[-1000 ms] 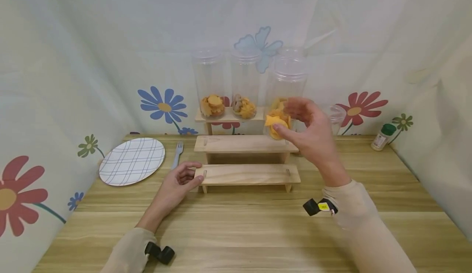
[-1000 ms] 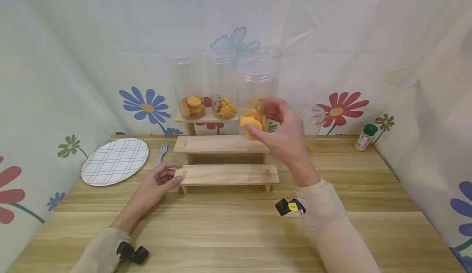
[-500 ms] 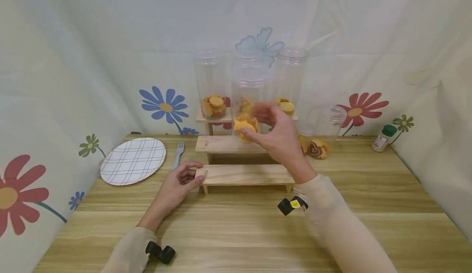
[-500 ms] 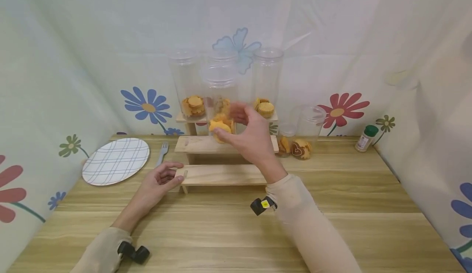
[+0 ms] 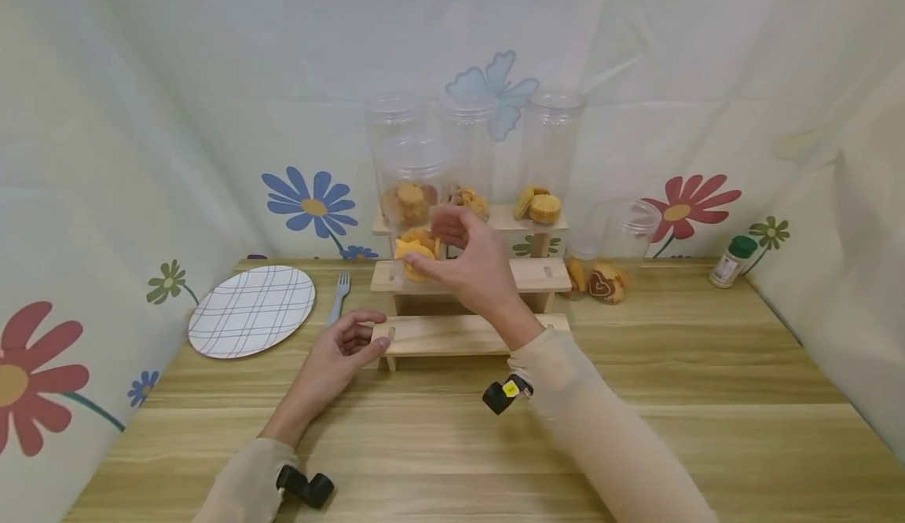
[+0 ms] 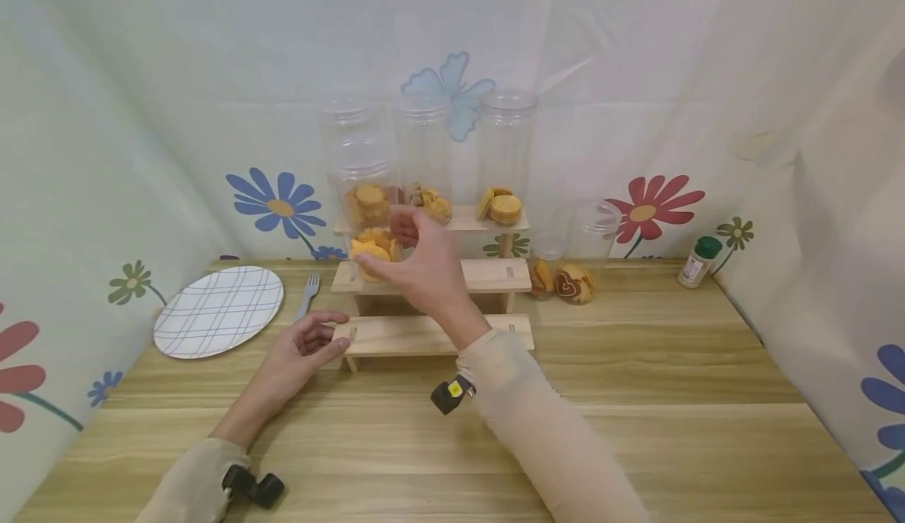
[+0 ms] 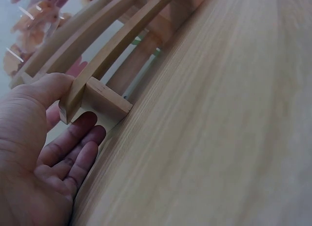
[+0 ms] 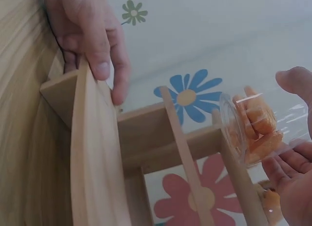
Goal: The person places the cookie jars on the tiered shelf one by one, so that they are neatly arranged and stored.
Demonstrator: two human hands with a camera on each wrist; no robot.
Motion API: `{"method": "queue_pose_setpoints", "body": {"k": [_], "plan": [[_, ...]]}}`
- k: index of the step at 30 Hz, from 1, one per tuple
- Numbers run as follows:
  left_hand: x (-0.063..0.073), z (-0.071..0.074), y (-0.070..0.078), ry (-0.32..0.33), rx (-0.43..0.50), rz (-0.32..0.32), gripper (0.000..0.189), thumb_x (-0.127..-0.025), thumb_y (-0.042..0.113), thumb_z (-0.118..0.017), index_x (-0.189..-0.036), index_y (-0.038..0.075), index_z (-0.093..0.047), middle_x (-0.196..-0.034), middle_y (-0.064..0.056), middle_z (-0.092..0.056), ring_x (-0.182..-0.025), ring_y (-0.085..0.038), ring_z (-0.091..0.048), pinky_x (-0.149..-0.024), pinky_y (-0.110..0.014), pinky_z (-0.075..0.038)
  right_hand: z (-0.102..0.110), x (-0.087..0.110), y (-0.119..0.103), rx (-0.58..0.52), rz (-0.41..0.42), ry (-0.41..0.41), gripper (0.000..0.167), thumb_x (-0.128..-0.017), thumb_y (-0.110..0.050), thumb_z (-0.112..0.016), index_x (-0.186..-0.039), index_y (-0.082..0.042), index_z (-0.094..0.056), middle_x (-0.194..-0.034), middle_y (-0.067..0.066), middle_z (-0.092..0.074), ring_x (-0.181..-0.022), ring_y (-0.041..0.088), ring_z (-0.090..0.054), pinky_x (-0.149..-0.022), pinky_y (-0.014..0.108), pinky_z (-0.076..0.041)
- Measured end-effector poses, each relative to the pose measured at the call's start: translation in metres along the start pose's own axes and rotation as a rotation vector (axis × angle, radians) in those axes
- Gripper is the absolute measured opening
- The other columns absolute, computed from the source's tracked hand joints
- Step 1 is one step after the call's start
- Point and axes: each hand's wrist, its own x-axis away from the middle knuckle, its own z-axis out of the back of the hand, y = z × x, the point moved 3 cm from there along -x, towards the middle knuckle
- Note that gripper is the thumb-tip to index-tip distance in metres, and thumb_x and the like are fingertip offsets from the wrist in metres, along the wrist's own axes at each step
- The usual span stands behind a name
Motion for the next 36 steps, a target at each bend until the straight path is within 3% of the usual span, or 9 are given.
{"method": "queue_pose_setpoints", "body": {"k": [6,14,36], "plan": [[-0.001,0.000,0.000,-0.001,0.006,0.000,0.041,-0.106,0.028,-0.081,-0.143,0.014,-0.069,-0.115,-0.013,-0.079,-0.106,-0.024,-0.074,-0.092,-0.025,-0.056,-0.018,-0.002,0.007,-0.010,-0.015,0.009,0.072,-0.089,-0.022,-0.098,-0.147,0.000,-0.061,-0.132,0.017,-0.072,-0.127,0.033,-0.071,-0.113,0.049,-0.056],[0.000,0.000,0.001,0.002,0.007,-0.001,0.041,-0.105,0.027,-0.082,-0.142,0.014,-0.069,-0.114,-0.012,-0.079,-0.105,-0.023,-0.074,-0.091,-0.025,-0.057,-0.030,-0.003,0.016,0.061,-0.002,0.022,0.063,-0.088,-0.024,-0.099,-0.138,-0.004,-0.065,-0.131,0.011,-0.077,-0.126,0.029,-0.073,-0.109,0.035,-0.058],[0.000,0.001,0.002,0.006,0.014,0.003,0.040,-0.105,0.025,-0.082,-0.142,0.014,-0.069,-0.113,-0.012,-0.078,-0.104,-0.023,-0.074,-0.090,-0.026,-0.057,-0.040,-0.002,0.026,0.128,-0.059,0.044,0.069,-0.087,-0.029,-0.101,-0.141,-0.006,-0.066,-0.140,0.014,-0.073,-0.131,0.025,-0.071,-0.110,0.032,-0.056]]}}
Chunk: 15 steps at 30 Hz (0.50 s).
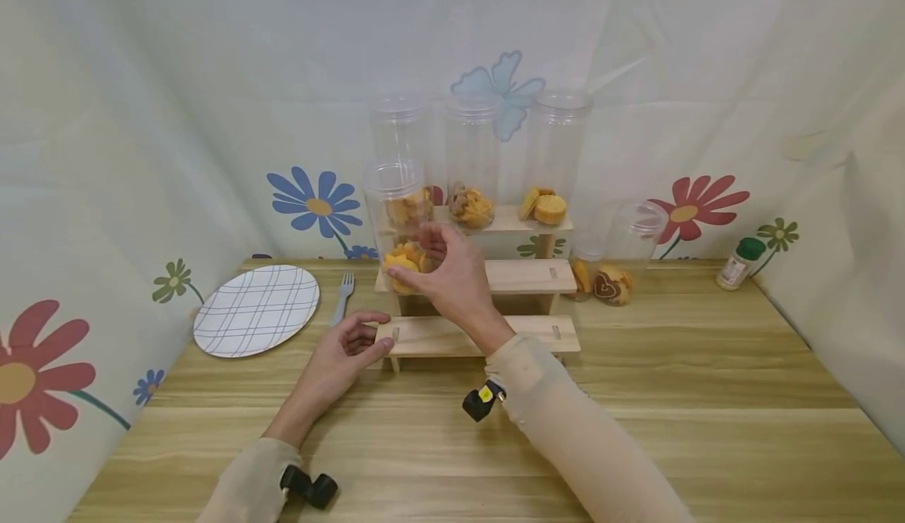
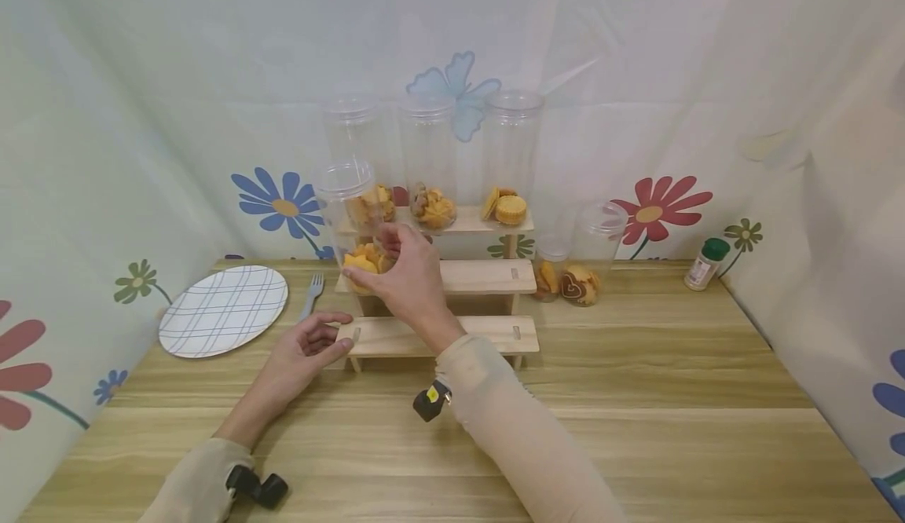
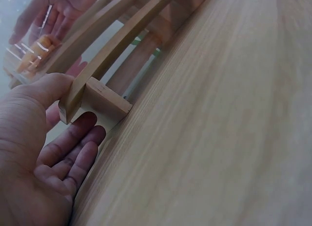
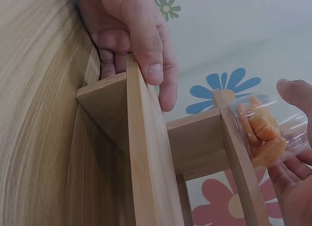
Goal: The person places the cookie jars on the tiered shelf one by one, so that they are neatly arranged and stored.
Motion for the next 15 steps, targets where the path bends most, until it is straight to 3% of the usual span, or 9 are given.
{"method": "queue_pose_setpoints", "body": {"k": [15], "plan": [[-0.0007,0.0000,-0.0020,-0.001,-0.005,0.005,0.040,-0.106,0.027,-0.082,-0.142,0.015,-0.069,-0.114,-0.012,-0.079,-0.105,-0.024,-0.074,-0.091,-0.026,-0.057,-0.0014,-0.0003,0.0014,0.028,0.013,-0.005,0.067,-0.088,-0.032,-0.099,-0.141,-0.009,-0.066,-0.139,0.008,-0.070,-0.131,0.025,-0.070,-0.112,0.033,-0.056]]}}
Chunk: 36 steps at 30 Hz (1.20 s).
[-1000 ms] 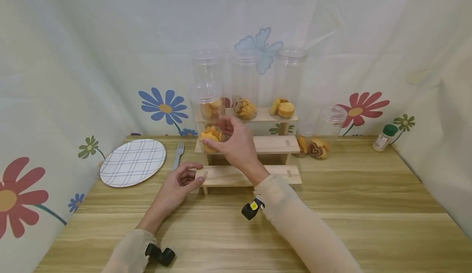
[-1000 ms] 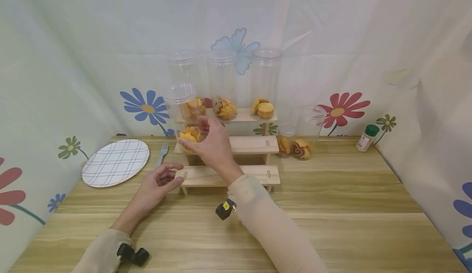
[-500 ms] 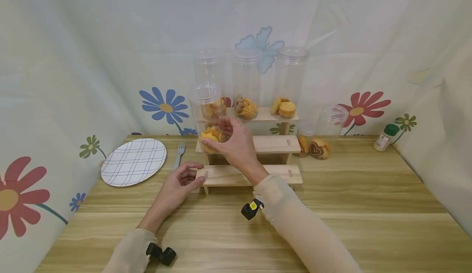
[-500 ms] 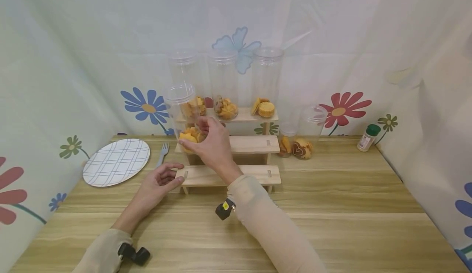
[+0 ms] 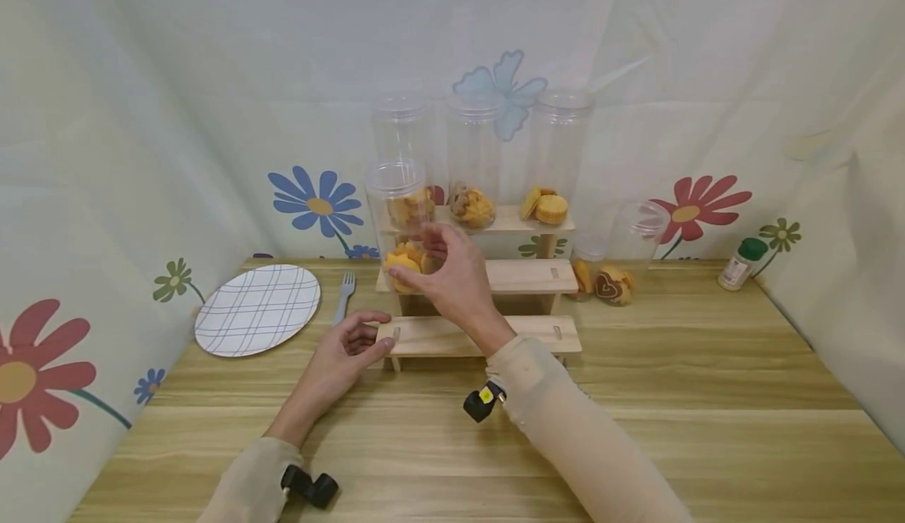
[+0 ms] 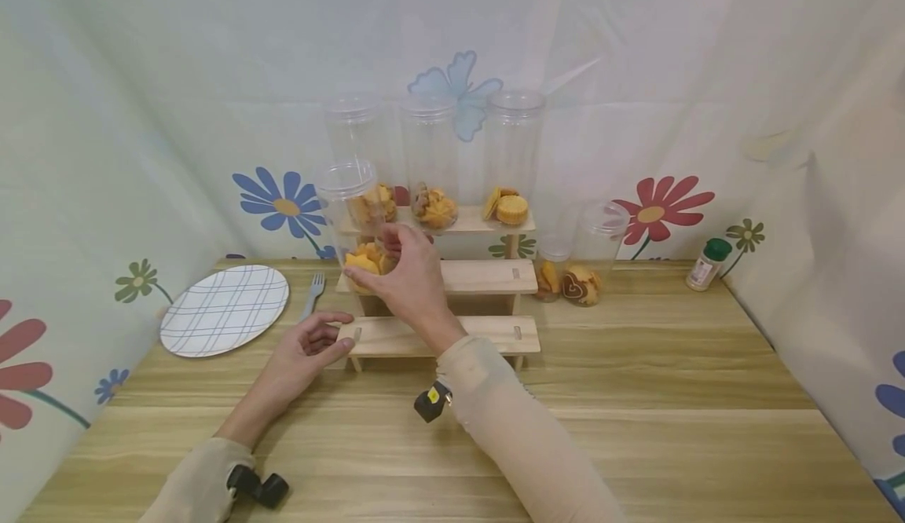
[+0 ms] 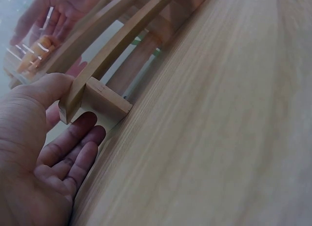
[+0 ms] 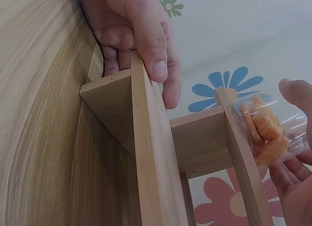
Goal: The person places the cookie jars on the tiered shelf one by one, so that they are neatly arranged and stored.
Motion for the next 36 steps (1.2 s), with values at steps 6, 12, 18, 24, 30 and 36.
{"method": "queue_pose_setpoints", "body": {"k": [6,12,18,24,30,36], "plan": [[0.000,-0.001,0.000,0.000,0.005,0.003,0.040,-0.106,0.025,-0.082,-0.142,0.015,-0.068,-0.115,-0.013,-0.079,-0.105,-0.023,-0.074,-0.092,-0.026,-0.057,0.000,0.001,0.002,0.016,0.009,0.011,0.066,-0.088,-0.035,-0.099,-0.141,-0.011,-0.068,-0.141,0.012,-0.069,-0.128,0.023,-0.069,-0.111,0.034,-0.056],[-0.001,-0.001,0.000,-0.001,0.009,-0.003,0.040,-0.106,0.025,-0.082,-0.142,0.014,-0.069,-0.114,-0.013,-0.079,-0.105,-0.024,-0.074,-0.091,-0.026,-0.057,0.001,0.002,0.003,0.048,0.019,0.016,0.064,-0.088,-0.038,-0.099,-0.140,-0.012,-0.072,-0.138,0.010,-0.069,-0.124,0.022,-0.069,-0.108,0.038,-0.058],[-0.001,-0.001,0.000,0.003,0.009,-0.001,0.040,-0.106,0.025,-0.082,-0.142,0.014,-0.068,-0.114,-0.013,-0.079,-0.104,-0.023,-0.074,-0.090,-0.026,-0.057,0.001,0.003,0.002,0.064,0.013,0.008,0.067,-0.088,-0.040,-0.098,-0.141,-0.010,-0.070,-0.138,0.009,-0.068,-0.124,0.022,-0.069,-0.109,0.038,-0.057],[-0.001,0.000,0.000,0.003,0.007,-0.001,0.040,-0.105,0.025,-0.082,-0.142,0.014,-0.068,-0.114,-0.013,-0.078,-0.104,-0.023,-0.074,-0.090,-0.026,-0.057,0.005,0.006,0.002,0.041,0.023,0.007,0.068,-0.088,-0.036,-0.099,-0.143,-0.011,-0.068,-0.141,0.008,-0.069,-0.127,0.024,-0.068,-0.110,0.040,-0.057],[-0.001,0.000,0.000,0.003,0.000,-0.002,0.041,-0.105,0.025,-0.082,-0.142,0.014,-0.068,-0.114,-0.013,-0.078,-0.104,-0.024,-0.073,-0.090,-0.026,-0.057,0.019,0.013,-0.001,0.036,0.033,0.025,0.082,-0.087,-0.034,-0.100,-0.153,-0.007,-0.061,-0.140,0.010,-0.070,-0.130,0.029,-0.069,-0.112,0.039,-0.055],[0.000,0.000,0.000,0.005,0.000,0.012,0.041,-0.105,0.026,-0.082,-0.142,0.014,-0.068,-0.115,-0.013,-0.078,-0.106,-0.025,-0.073,-0.092,-0.026,-0.057,0.041,0.022,-0.008,0.001,0.058,0.060,0.083,-0.087,-0.028,-0.100,-0.155,-0.002,-0.060,-0.141,0.011,-0.072,-0.129,0.028,-0.070,-0.113,0.046,-0.055]]}}
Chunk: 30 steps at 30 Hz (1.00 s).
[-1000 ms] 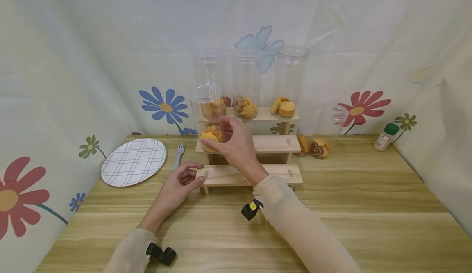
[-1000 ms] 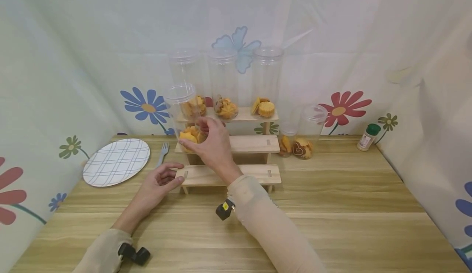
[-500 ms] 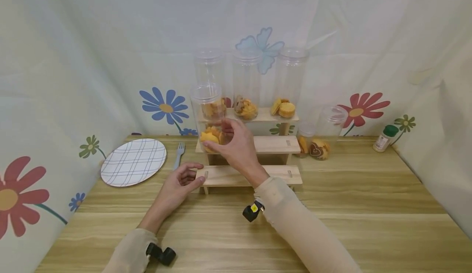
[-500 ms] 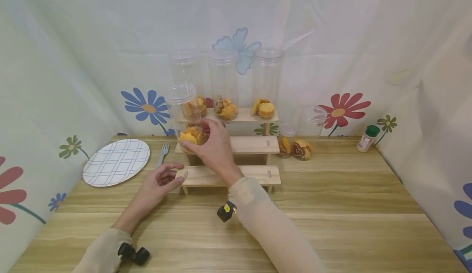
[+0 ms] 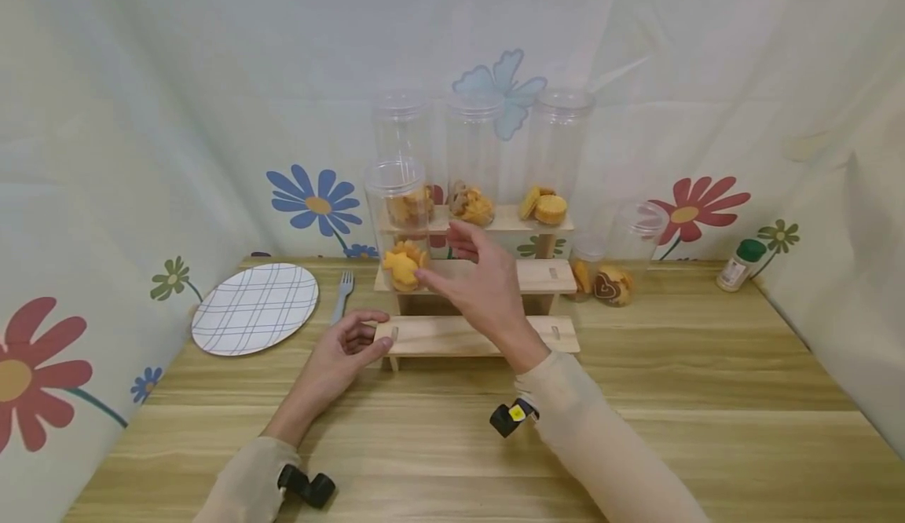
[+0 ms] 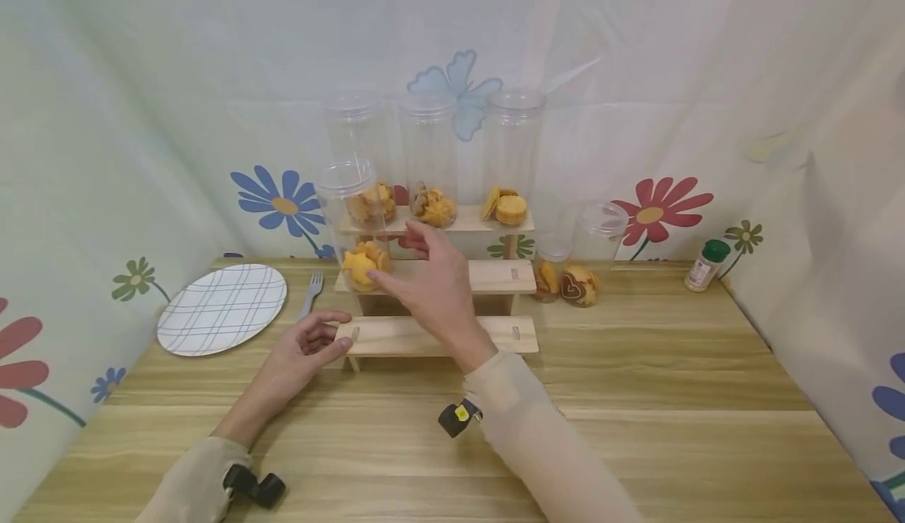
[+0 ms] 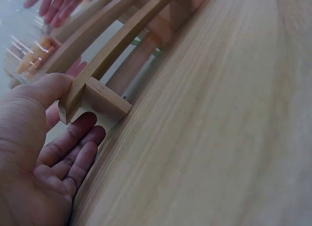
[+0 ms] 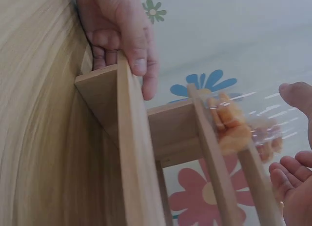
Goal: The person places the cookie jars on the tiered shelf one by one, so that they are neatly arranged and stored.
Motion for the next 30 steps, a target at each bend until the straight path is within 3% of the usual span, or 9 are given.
{"method": "queue_pose_setpoints", "body": {"k": [10,16,22,27,30], "plan": [[0.001,0.000,0.000,0.000,-0.004,0.000,0.044,-0.105,0.027,-0.082,-0.144,0.012,-0.067,-0.116,-0.013,-0.077,-0.108,-0.026,-0.072,-0.092,-0.027,-0.056,0.048,0.010,-0.015,-0.020,0.069,0.080,0.075,-0.087,-0.023,-0.099,-0.152,-0.010,-0.064,-0.145,0.011,-0.070,-0.134,0.021,-0.067,-0.116,0.037,-0.052],[0.001,0.000,0.000,-0.001,-0.005,-0.002,0.045,-0.105,0.028,-0.082,-0.144,0.012,-0.067,-0.116,-0.012,-0.078,-0.108,-0.025,-0.073,-0.092,-0.026,-0.056,0.077,0.017,-0.019,-0.007,0.070,0.099,0.078,-0.088,-0.022,-0.099,-0.155,-0.013,-0.062,-0.147,0.000,-0.068,-0.137,0.019,-0.064,-0.119,0.041,-0.050],[0.001,0.000,0.000,-0.002,-0.001,0.002,0.044,-0.105,0.028,-0.082,-0.144,0.012,-0.067,-0.116,-0.012,-0.078,-0.107,-0.025,-0.072,-0.092,-0.027,-0.056,0.107,0.023,-0.016,0.012,0.058,0.143,0.078,-0.089,-0.017,-0.098,-0.156,-0.009,-0.060,-0.147,0.002,-0.068,-0.138,0.023,-0.063,-0.123,0.044,-0.045],[0.001,0.000,0.000,-0.002,-0.002,-0.002,0.044,-0.105,0.027,-0.082,-0.144,0.012,-0.067,-0.116,-0.012,-0.078,-0.107,-0.025,-0.073,-0.092,-0.027,-0.056,0.139,0.023,-0.014,0.067,0.106,0.215,0.080,-0.087,-0.009,-0.098,-0.157,-0.007,-0.060,-0.150,0.003,-0.068,-0.139,0.023,-0.063,-0.120,0.031,-0.046],[0.001,0.000,0.000,-0.001,-0.004,-0.005,0.044,-0.105,0.027,-0.082,-0.144,0.011,-0.067,-0.115,-0.012,-0.078,-0.107,-0.025,-0.073,-0.091,-0.027,-0.057,0.161,0.022,-0.012,0.112,0.095,0.269,0.081,-0.086,-0.008,-0.098,-0.158,-0.010,-0.060,-0.152,0.001,-0.067,-0.140,0.021,-0.062,-0.118,0.026,-0.045]]}}
